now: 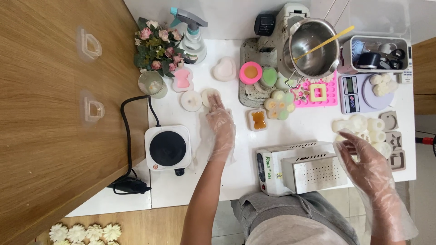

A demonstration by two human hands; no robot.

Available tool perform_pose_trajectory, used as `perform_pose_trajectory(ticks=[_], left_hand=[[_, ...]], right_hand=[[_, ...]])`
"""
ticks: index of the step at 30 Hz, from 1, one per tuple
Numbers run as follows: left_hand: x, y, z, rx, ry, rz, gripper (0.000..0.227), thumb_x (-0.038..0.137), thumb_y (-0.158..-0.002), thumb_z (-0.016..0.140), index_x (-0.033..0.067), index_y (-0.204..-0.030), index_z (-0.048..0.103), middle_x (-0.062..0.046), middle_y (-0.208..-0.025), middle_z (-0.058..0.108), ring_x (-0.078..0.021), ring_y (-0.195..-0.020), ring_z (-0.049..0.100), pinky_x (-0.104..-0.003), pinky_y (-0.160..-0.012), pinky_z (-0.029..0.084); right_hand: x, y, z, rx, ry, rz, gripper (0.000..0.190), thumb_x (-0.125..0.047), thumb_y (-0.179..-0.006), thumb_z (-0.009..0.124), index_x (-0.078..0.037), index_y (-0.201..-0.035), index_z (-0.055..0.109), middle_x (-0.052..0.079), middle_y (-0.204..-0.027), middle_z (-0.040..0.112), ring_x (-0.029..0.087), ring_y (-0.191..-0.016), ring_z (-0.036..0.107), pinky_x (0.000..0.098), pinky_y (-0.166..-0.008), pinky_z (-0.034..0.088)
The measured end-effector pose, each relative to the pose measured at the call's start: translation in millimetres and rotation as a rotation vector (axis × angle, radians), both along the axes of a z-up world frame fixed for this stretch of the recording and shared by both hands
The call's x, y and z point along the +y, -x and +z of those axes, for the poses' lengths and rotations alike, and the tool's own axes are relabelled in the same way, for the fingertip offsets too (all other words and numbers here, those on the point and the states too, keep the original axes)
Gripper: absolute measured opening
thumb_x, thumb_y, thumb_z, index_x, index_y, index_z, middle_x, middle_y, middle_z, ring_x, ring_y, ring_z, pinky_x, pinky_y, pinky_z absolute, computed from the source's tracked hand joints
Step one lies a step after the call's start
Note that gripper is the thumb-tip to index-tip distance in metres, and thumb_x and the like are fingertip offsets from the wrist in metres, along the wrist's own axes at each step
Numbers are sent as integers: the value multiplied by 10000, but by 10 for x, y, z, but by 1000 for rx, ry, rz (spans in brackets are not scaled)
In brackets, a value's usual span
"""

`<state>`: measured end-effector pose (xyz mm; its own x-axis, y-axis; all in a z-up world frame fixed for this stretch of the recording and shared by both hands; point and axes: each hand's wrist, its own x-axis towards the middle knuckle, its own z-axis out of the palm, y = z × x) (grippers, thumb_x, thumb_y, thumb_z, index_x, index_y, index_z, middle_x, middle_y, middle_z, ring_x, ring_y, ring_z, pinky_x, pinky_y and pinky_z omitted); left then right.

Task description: The person is removing cured soaps from various silicone molds on a workshop table.

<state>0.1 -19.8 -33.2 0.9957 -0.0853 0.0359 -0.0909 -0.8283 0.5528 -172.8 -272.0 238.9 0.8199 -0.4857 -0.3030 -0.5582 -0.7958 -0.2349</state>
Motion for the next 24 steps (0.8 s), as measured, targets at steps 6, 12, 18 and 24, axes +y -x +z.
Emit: perform_pose_trajectory(ticks=[6,12,18,24], left_hand=[[-137,-97,114,159,-68,94,876,430,-1008,583,-10,-1622,139,-261,-1676,197,-317,-1467,345,-475,-1106,365],[365,-518,612,94,-637,-187,855,147,-880,657,3,-1638,290,-231,-1752,211,-209,-1127,511,-354,-952,430],[533,-723,-25,34,-566,-179,463,197,-1041,684,90,-1470,549,-82,-1569,446,-268,-1378,500,-445,-1075,438],[650,-745,680,96,-474,-214,964,459,-638,858,81,-1452,506,-127,-1604,351,-306,-1363,396,-463,-962,396]], right_hand=[[56,40,21,-32,-34,-31,471,-224,-946,686,-172,-1410,623,110,-1195,735,210,-1064,711,355,-886,602],[180,-104,55,-62,-51,16,434,-185,-939,700,-148,-1369,655,116,-1164,746,218,-1013,723,350,-862,600],[462,-223,99,-263,-171,128,362,-189,-932,713,-127,-1287,673,97,-1175,748,188,-992,737,332,-849,616],[713,-288,-120,-269,-481,168,238,-177,-939,702,-127,-1171,687,67,-1202,739,167,-1013,740,329,-822,603]])
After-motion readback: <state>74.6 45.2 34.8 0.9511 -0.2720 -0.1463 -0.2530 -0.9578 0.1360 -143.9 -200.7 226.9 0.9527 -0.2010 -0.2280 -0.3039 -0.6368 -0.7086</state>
